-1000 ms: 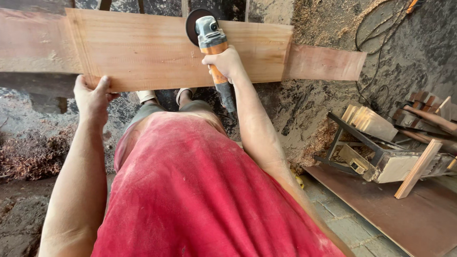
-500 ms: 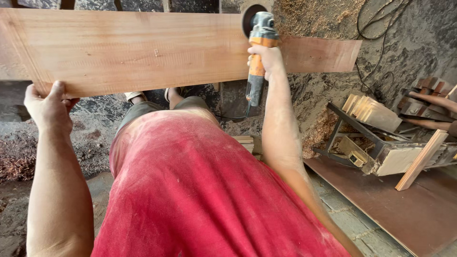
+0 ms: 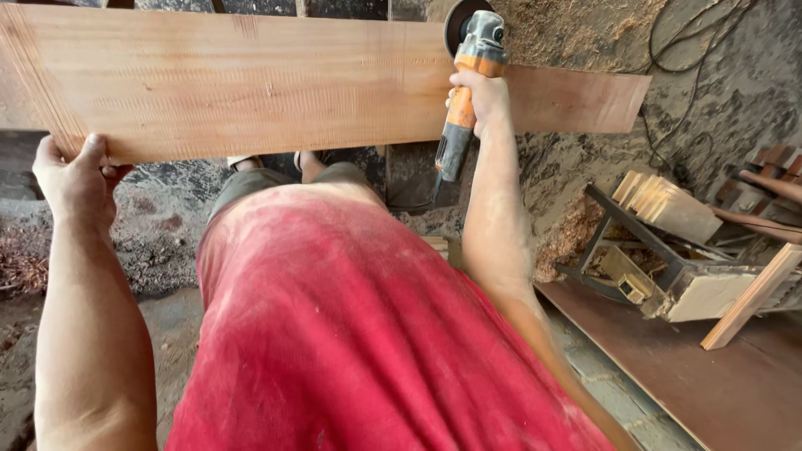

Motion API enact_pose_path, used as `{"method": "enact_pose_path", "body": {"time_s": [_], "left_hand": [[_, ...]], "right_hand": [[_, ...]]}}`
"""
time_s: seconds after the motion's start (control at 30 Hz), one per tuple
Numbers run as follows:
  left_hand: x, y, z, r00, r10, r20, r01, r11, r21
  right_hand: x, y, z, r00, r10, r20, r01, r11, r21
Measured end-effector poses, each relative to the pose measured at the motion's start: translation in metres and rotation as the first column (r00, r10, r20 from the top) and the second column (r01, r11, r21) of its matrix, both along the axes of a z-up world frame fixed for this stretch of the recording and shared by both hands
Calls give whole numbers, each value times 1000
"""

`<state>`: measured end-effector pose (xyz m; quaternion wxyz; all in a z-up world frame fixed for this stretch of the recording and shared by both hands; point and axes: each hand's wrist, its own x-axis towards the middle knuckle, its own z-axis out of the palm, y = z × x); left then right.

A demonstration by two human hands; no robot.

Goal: The person holds an angle grinder with a sanding disc and moves it along the face of a wooden board while steadying the board with their other hand.

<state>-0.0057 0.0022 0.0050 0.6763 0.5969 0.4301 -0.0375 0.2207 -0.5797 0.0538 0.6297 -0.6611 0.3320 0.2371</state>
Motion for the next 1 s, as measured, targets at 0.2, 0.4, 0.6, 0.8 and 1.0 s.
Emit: {"method": "enact_pose_path", "body": {"time_s": [0.2, 0.4, 0.6, 0.8, 1.0], "left_hand": [[8, -4, 5, 999, -5, -40, 6, 999, 36], [12, -2, 10, 999, 4, -37, -5, 1000, -15], [12, 0, 9, 999, 10, -37, -11, 999, -37], [10, 1, 7, 1000, 2, 19, -1, 998, -60], [14, -1, 10, 999, 10, 52, -6, 998, -65]], "right_hand": [[1, 25, 12, 1000, -3, -9, 2, 999, -45], [-10, 58, 14, 1000, 6, 26, -4, 999, -51], [-22, 82, 25, 999, 38, 12, -37, 995, -88], [-27, 124, 24, 997, 75, -20, -76, 989, -123], [-23, 174, 18, 983, 183, -20, -184, 972, -147]]}}
